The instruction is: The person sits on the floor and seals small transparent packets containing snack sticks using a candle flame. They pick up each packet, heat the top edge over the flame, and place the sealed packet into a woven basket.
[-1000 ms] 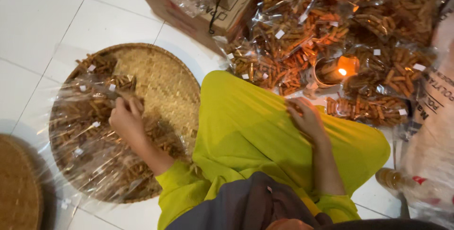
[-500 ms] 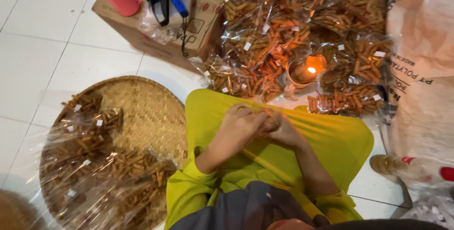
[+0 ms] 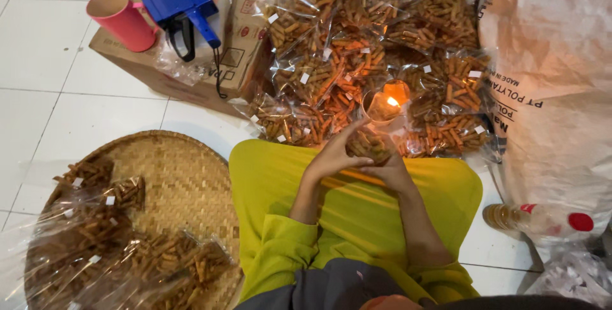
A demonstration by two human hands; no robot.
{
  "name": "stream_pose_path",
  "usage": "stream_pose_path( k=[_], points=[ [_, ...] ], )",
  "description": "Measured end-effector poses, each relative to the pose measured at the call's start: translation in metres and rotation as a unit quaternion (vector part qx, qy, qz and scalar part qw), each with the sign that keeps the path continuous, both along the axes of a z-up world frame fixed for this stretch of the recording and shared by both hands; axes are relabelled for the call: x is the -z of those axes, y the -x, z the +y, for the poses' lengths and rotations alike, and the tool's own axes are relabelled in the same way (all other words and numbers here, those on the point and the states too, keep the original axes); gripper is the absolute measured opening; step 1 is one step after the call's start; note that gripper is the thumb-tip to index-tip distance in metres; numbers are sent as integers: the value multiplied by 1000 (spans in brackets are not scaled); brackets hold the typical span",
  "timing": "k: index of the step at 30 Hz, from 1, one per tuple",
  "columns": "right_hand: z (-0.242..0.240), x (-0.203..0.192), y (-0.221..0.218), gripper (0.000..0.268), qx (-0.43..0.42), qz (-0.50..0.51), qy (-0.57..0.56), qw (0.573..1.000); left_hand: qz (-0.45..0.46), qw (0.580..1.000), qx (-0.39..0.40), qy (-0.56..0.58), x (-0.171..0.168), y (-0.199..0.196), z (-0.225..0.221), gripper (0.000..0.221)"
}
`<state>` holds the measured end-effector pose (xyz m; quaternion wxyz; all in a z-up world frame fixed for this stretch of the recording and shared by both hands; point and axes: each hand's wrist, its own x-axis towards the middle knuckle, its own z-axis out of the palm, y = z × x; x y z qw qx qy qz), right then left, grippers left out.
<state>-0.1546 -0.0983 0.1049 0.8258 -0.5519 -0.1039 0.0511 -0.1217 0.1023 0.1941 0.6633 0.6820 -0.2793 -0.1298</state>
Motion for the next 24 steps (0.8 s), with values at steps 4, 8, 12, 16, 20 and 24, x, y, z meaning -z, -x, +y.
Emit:
stream_pose_path(
  k=[4,8,12,16,20,24],
  points=[
    [1,-3,-1,61,58,23,153,986,-20,997,-58,-37,24,-8,-1,92],
    [7,-2,-1,56,63,67,94,991,51,996,-70,35,46,-12,-4,76],
    [-2,-15,0,55,18,47,93,994,55,992,-46,103,73,-17,-5,54],
    [-1,-24,1,39,82,18,228,970,99,983,-22,152,92,-18,-9,38],
    [4,-16,3,37,66,117,81,988,75,984,-61,149,94,-18,-12,25],
    [-2,13,-5,43,242,-283,291,881,11,989,-51,139,87,-13,-6,13]
  ],
)
